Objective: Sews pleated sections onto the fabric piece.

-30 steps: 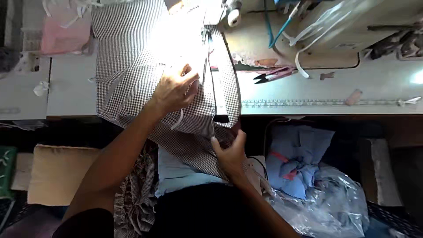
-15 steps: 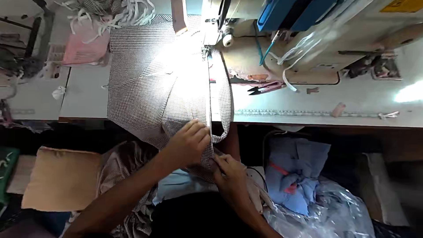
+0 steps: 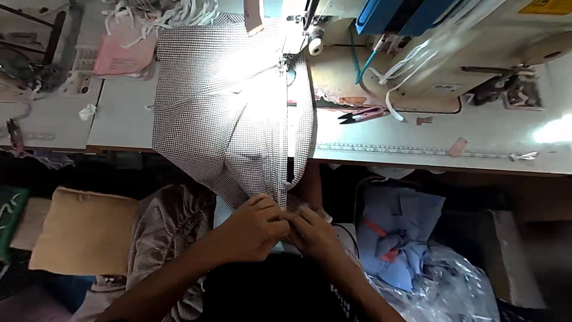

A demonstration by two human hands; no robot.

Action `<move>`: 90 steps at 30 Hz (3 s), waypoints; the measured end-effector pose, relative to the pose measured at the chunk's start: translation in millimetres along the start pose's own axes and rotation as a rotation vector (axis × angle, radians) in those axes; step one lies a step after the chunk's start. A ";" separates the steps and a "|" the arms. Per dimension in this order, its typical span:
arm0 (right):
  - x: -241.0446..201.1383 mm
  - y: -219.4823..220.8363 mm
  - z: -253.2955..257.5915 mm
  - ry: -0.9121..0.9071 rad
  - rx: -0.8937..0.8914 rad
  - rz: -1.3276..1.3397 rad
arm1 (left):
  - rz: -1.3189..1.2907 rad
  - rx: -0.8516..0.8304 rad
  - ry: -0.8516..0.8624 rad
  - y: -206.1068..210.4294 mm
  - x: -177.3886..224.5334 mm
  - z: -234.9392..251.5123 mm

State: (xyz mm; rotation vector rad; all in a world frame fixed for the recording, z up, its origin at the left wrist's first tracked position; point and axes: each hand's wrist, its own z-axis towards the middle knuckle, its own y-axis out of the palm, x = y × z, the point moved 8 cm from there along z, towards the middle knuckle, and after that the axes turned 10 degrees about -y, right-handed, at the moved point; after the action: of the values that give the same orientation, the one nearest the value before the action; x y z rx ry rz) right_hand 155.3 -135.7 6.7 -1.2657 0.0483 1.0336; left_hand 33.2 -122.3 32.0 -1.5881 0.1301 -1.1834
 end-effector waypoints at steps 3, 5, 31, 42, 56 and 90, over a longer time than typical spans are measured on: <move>-3.4 -5.5 5.0 -0.049 0.060 -0.100 | -0.084 0.122 -0.045 -24.8 -13.0 23.0; -4.6 -3.1 4.6 -0.088 0.089 -0.112 | -0.110 0.266 -0.117 -47.5 -38.7 45.6; 68.0 -17.1 119.8 -0.214 -0.045 -0.088 | 0.242 0.084 0.151 -97.2 -155.7 134.7; 109.0 -23.5 172.0 -0.274 -0.084 -0.062 | 0.235 0.060 0.319 -120.6 -177.9 161.1; 154.0 -34.6 232.1 -0.142 -0.069 -0.085 | 0.407 0.167 0.340 -153.1 -246.5 205.8; 120.9 -29.3 203.5 0.260 0.282 -0.013 | 0.440 0.704 -0.500 -86.8 -132.0 118.0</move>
State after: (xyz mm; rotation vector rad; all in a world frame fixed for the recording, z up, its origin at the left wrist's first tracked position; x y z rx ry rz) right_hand 143.9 100.7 35.7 -1.1321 0.3726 0.8138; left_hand 12.8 73.9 31.3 -1.0956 -0.2330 -0.3901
